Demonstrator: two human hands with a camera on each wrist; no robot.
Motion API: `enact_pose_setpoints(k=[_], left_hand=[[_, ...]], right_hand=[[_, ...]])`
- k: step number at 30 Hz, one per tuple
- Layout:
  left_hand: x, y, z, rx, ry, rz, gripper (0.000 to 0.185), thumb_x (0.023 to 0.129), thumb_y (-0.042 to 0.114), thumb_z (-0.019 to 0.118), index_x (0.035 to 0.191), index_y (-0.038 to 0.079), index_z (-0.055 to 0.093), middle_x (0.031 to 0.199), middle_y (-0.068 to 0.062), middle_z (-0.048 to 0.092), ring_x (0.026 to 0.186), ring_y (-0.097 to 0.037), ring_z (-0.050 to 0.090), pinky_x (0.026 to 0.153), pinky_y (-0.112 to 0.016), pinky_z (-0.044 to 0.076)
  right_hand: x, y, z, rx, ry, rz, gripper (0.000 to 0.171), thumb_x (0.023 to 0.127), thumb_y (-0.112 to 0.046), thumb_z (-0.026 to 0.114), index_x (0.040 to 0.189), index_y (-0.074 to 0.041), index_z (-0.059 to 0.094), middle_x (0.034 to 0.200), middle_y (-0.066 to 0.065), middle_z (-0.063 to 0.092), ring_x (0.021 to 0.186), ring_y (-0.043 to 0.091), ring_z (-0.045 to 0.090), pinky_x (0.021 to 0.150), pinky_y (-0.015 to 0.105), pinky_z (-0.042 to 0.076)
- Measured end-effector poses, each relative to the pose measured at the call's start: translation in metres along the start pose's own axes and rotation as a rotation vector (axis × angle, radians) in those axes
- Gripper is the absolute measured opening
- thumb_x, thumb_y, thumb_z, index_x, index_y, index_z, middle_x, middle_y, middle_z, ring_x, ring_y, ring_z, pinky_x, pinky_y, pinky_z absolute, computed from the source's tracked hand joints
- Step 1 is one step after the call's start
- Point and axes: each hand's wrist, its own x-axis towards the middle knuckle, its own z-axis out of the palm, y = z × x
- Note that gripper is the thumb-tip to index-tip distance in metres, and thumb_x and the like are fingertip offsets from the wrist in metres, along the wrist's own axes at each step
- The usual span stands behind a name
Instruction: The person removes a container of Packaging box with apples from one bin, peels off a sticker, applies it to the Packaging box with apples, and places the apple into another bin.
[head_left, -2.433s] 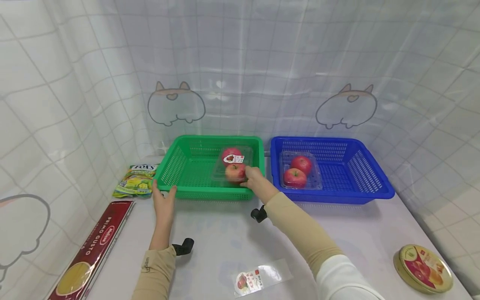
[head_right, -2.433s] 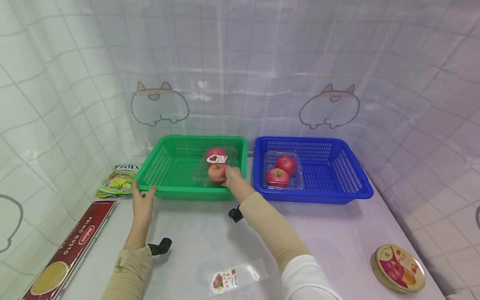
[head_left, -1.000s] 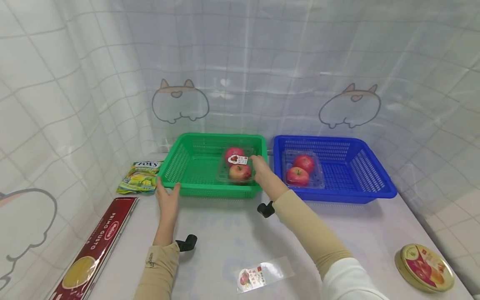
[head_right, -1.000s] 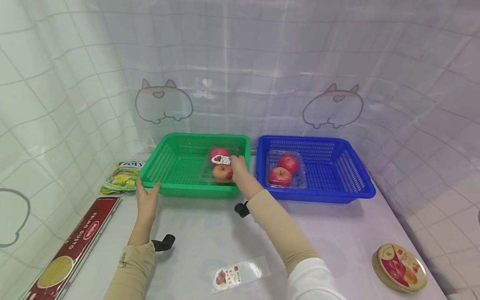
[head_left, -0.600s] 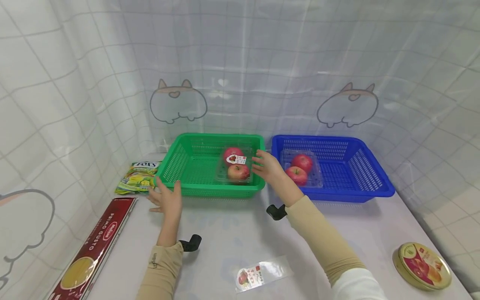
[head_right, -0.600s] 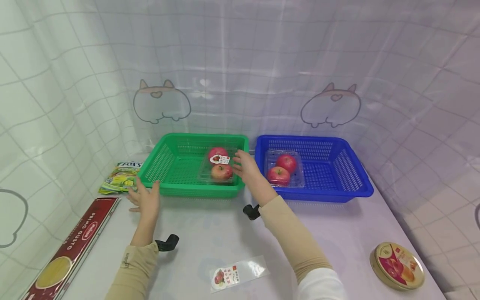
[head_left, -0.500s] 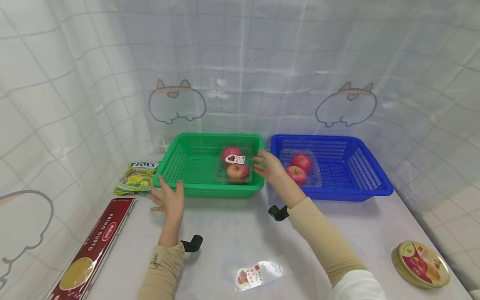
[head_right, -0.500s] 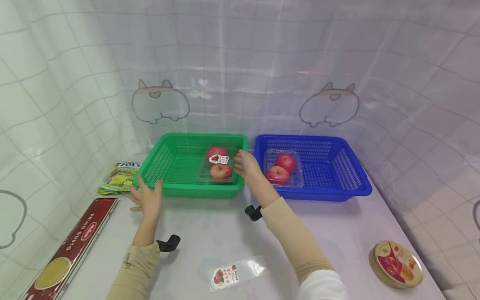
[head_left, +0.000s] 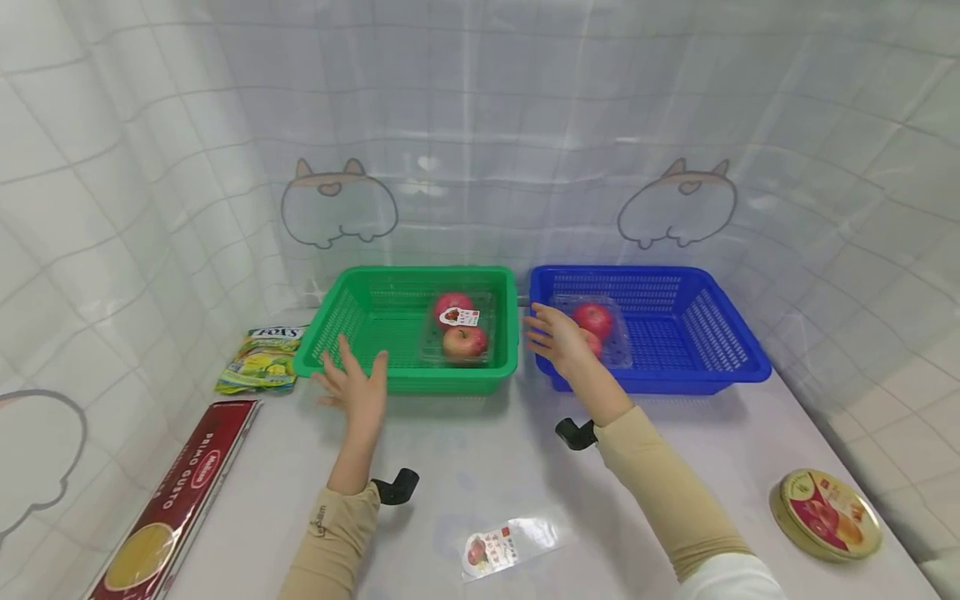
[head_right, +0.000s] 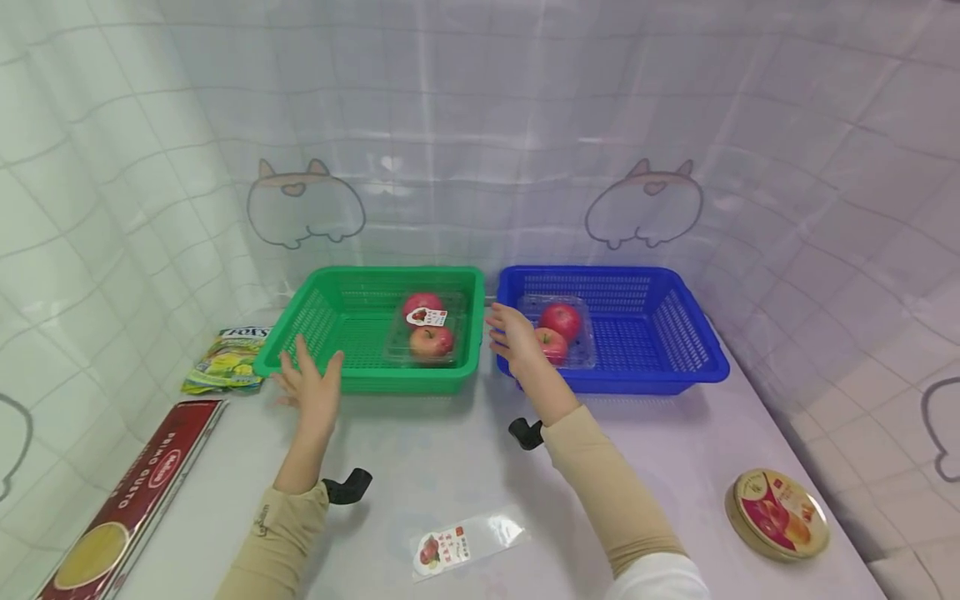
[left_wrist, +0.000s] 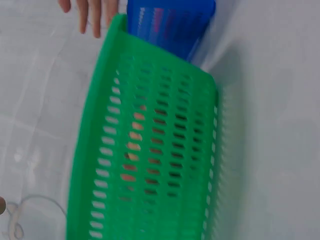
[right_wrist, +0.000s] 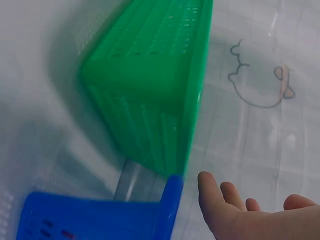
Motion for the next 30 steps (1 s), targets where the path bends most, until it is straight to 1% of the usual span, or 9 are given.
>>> enact_pose_setpoints(k=[6,11,14,18,22,25,30], left_hand=[[-0.007,0.021,0.008,-0.014,-0.029,0.076,0.073,0.092,0.035,0.050,0.149,0.012,0.011,0.150,-0.026,-0.003,0.133,-0.048,-0.017,0.099,-0.066,-0.014],[-0.014,0.037,0.021,-0.036,-0.087,0.130,0.073,0.092,0.034,0.050,0.149,0.012,0.010,0.150,-0.025,-0.003,0.134,-0.047,-0.017,0.100,-0.065,-0.014],[-0.017,0.044,0.030,-0.057,-0.131,0.155,0.074,0.092,0.036,0.050,0.149,0.013,0.009,0.151,-0.024,-0.003,0.134,-0.046,-0.017,0.100,-0.065,-0.015],[-0.020,0.052,0.039,-0.077,-0.159,0.181,0.074,0.092,0.036,0.049,0.149,0.013,0.009,0.151,-0.024,-0.001,0.134,-0.047,-0.016,0.100,-0.065,-0.015],[-0.023,0.059,0.048,-0.095,-0.180,0.200,0.073,0.093,0.039,0.046,0.149,0.012,0.009,0.150,-0.025,0.000,0.134,-0.047,-0.015,0.101,-0.064,-0.015],[-0.027,0.066,0.056,-0.107,-0.205,0.219,0.073,0.092,0.041,0.046,0.149,0.011,0.011,0.150,-0.025,0.001,0.134,-0.047,-0.014,0.101,-0.064,-0.014],[-0.033,0.076,0.074,-0.102,-0.242,0.258,0.072,0.091,0.035,0.050,0.149,0.012,0.013,0.150,-0.024,0.004,0.135,-0.047,-0.012,0.101,-0.064,-0.013]], right_hand=[[-0.002,0.001,-0.014,-0.024,0.035,-0.021,0.049,0.100,-0.020,0.033,0.146,-0.006,0.025,0.148,0.018,0.026,0.137,0.033,0.023,0.110,0.042,0.024],[-0.004,-0.001,-0.024,-0.019,0.073,-0.058,0.048,0.099,-0.017,0.031,0.144,-0.002,0.027,0.147,0.021,0.027,0.135,0.036,0.024,0.109,0.043,0.024],[-0.007,-0.003,-0.030,-0.010,0.079,-0.078,0.047,0.099,-0.015,0.029,0.144,0.000,0.026,0.147,0.023,0.025,0.135,0.037,0.023,0.110,0.045,0.022],[-0.009,-0.007,-0.040,0.021,0.090,-0.092,0.047,0.099,-0.014,0.027,0.144,0.001,0.024,0.147,0.024,0.023,0.135,0.036,0.023,0.110,0.044,0.020],[-0.013,-0.012,-0.050,0.051,0.142,-0.099,0.046,0.099,-0.013,0.028,0.144,0.000,0.026,0.146,0.023,0.026,0.134,0.036,0.026,0.110,0.042,0.023],[-0.017,-0.015,-0.057,0.046,0.171,-0.101,0.046,0.100,-0.015,0.027,0.144,-0.002,0.027,0.147,0.020,0.026,0.134,0.034,0.027,0.109,0.041,0.025],[-0.020,-0.018,-0.069,0.069,0.201,-0.107,0.045,0.100,-0.014,0.029,0.144,-0.003,0.028,0.146,0.017,0.030,0.128,0.030,0.035,0.108,0.039,0.028]])
